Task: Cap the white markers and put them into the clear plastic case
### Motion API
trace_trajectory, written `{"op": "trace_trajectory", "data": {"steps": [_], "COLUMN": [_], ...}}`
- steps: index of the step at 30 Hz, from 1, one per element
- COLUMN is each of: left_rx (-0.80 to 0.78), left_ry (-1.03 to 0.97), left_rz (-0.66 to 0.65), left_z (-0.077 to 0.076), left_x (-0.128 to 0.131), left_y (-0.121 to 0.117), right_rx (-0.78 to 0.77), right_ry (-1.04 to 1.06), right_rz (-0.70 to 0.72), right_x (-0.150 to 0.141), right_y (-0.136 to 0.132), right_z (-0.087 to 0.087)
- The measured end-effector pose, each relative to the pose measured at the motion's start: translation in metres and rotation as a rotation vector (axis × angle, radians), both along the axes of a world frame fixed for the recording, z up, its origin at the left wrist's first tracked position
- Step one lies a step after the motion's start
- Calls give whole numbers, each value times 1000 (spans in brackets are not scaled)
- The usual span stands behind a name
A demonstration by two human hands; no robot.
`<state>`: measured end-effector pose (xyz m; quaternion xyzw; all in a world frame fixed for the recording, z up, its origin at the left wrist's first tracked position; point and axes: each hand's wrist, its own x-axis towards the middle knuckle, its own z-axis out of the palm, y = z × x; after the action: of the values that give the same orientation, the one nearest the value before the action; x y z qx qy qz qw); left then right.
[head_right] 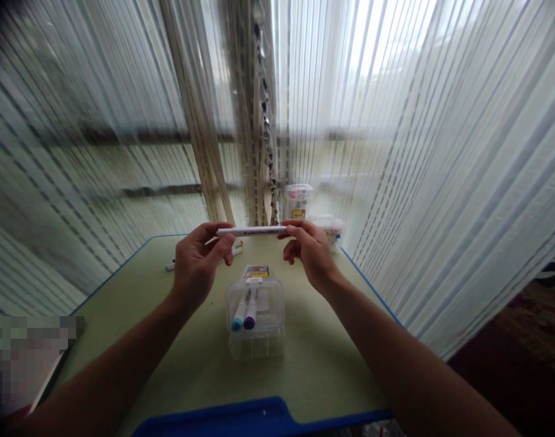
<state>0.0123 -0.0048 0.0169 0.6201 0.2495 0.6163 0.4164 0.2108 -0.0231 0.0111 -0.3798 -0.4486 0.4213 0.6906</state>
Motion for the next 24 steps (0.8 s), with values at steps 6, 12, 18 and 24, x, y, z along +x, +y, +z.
{"op": "trace_trajectory", "data": {"steps": [6,12,18,24], "left_rx": [53,112,92,42], "left_ry": [9,11,29,11], "left_rz": [-56,-141,-253,-375], "left_z": [2,7,13,17], "left_x": [1,4,5,5], "left_y": [-7,-17,-27,-30], "right_rx": [-81,-145,-172,-181], "right_ry": [57,97,177,218], "right_rz": [30,94,162,181], "right_x": [1,-1,-2,-3], "right_y": [3,5,1,0], "right_z": [-4,-5,-3,0]}}
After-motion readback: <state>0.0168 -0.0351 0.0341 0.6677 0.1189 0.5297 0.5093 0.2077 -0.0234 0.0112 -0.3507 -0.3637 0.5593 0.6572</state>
